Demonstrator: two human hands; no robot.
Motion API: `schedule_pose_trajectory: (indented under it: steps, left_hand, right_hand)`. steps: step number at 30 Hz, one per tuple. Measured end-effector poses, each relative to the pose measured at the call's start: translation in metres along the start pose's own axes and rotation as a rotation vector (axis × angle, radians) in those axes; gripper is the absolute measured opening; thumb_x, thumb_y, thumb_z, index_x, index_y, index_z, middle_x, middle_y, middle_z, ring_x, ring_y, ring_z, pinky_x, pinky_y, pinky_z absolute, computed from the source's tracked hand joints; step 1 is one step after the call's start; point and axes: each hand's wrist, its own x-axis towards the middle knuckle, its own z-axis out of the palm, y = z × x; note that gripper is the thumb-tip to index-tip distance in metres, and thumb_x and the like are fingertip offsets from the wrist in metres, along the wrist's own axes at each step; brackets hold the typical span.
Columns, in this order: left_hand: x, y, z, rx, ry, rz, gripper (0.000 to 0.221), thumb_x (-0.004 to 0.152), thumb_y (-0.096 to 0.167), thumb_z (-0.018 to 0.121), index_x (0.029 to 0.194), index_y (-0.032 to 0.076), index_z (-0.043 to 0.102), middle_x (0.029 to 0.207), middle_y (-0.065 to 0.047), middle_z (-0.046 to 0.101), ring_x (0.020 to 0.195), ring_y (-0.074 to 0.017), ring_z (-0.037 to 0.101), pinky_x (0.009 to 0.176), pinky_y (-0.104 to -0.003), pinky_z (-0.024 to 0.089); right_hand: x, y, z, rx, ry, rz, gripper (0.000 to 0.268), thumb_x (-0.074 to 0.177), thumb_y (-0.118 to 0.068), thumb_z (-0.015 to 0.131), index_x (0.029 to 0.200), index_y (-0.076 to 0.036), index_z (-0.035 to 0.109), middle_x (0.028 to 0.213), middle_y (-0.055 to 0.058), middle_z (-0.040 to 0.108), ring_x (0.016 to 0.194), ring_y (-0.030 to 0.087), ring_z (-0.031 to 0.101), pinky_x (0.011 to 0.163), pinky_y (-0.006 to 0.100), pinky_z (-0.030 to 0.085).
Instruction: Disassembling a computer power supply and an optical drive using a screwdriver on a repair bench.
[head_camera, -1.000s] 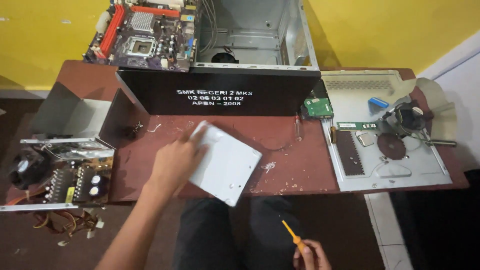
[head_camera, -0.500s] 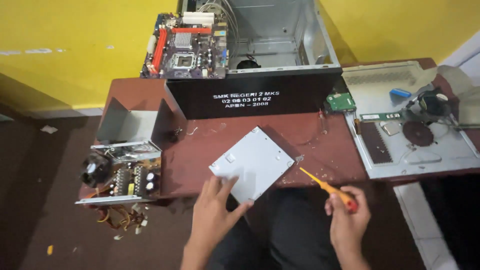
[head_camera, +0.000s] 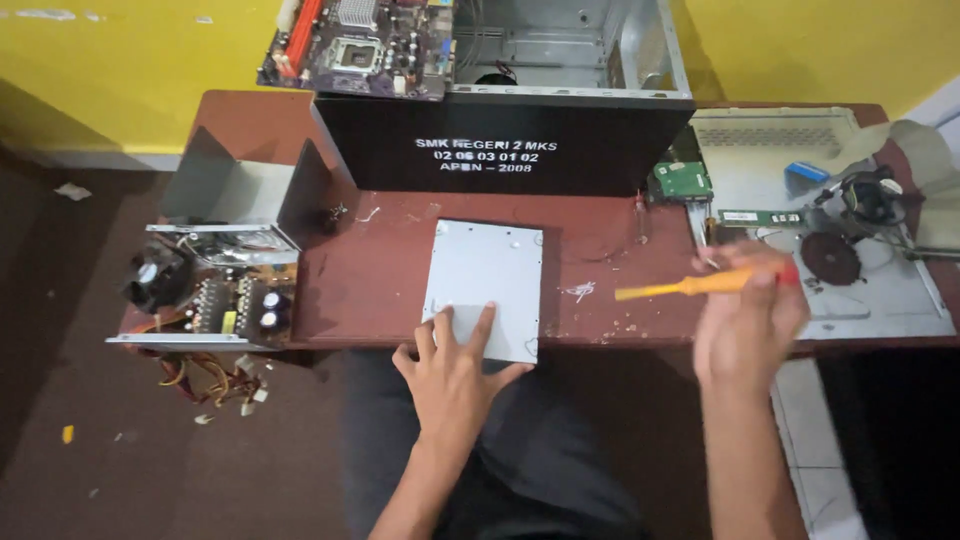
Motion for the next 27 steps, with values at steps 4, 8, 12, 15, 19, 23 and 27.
schedule_pose_trajectory:
  steps: [4, 8, 12, 15, 19, 23, 27]
  left_hand:
    - [0.009, 0.008, -0.016, -0.050, 0.026, 0.091, 0.080, 0.063, 0.084, 0.074, 0.124, 0.034, 0.070, 0.105, -0.008, 0.056, 0.091, -0.0311, 0.054, 0.072, -0.051, 0.042]
    - [0.034, -0.007, -0.007, -0.289, -0.064, 0.185, 0.059, 0.082, 0.071, 0.068, 0.112, 0.021, 0.079, 0.087, -0.004, 0.061, 0.080, -0.0252, 0.061, 0.076, -0.046, 0.040]
    - [0.101, 0.003, 0.018, -0.802, -0.141, 0.111, 0.047, 0.092, 0.050, 0.071, 0.117, 0.010, 0.076, 0.092, -0.014, 0.067, 0.088, -0.0383, 0.070, 0.073, -0.049, 0.051]
    - [0.157, 0.010, 0.028, -0.953, -0.109, 0.315, 0.045, 0.085, 0.026, 0.077, 0.127, 0.010, 0.069, 0.121, -0.011, 0.073, 0.111, -0.0323, 0.068, 0.093, -0.043, 0.050]
    - [0.177, 0.020, 0.040, -1.325, -0.289, 0.345, 0.006, 0.085, 0.009, 0.068, 0.087, 0.011, 0.073, 0.080, 0.005, 0.070, 0.076, -0.0030, 0.054, 0.072, -0.025, 0.044]
    - [0.178, 0.022, 0.065, -1.182, -0.204, 0.456, 0.027, 0.095, 0.014, 0.070, 0.070, 0.008, 0.061, 0.065, -0.002, 0.051, 0.065, -0.0142, 0.029, 0.062, -0.033, 0.031]
    - [0.177, 0.022, 0.073, -1.194, -0.172, 0.462, 0.027, 0.097, 0.014, 0.069, 0.072, 0.007, 0.060, 0.068, -0.003, 0.044, 0.073, -0.0146, 0.025, 0.063, -0.032, 0.031]
  right_hand:
    - [0.044, 0.032, 0.038, 0.348, -0.134, 0.156, 0.022, 0.105, -0.036, 0.061, 0.100, -0.016, 0.054, 0.087, 0.004, 0.055, 0.086, 0.021, 0.058, 0.092, 0.039, 0.052]
    - [0.070, 0.056, 0.091, 0.392, -0.354, 0.301, 0.045, 0.103, -0.057, 0.046, 0.084, -0.016, 0.047, 0.062, -0.003, 0.035, 0.053, 0.008, 0.038, 0.059, 0.024, 0.039]
    - [0.077, 0.077, 0.117, 0.339, -0.446, 0.309, 0.058, 0.100, -0.066, 0.035, 0.075, -0.014, 0.042, 0.053, -0.003, 0.028, 0.044, 0.008, 0.029, 0.050, 0.023, 0.033]
    - [0.077, 0.065, 0.138, 0.266, -0.454, 0.297, 0.054, 0.096, -0.058, 0.052, 0.067, -0.014, 0.041, 0.052, -0.001, 0.025, 0.045, 0.009, 0.021, 0.048, 0.025, 0.018]
    - [0.072, 0.075, 0.140, 0.294, -0.453, 0.345, 0.052, 0.097, -0.055, 0.051, 0.067, -0.013, 0.042, 0.052, -0.001, 0.024, 0.044, 0.009, 0.020, 0.046, 0.024, 0.017]
    - [0.073, 0.079, 0.143, 0.297, -0.449, 0.329, 0.051, 0.098, -0.054, 0.049, 0.067, -0.014, 0.042, 0.051, -0.001, 0.024, 0.044, 0.010, 0.020, 0.046, 0.025, 0.018]
    - [0.073, 0.084, 0.146, 0.274, -0.464, 0.326, 0.051, 0.097, -0.054, 0.052, 0.068, -0.013, 0.042, 0.052, -0.001, 0.024, 0.044, 0.010, 0.020, 0.046, 0.025, 0.020]
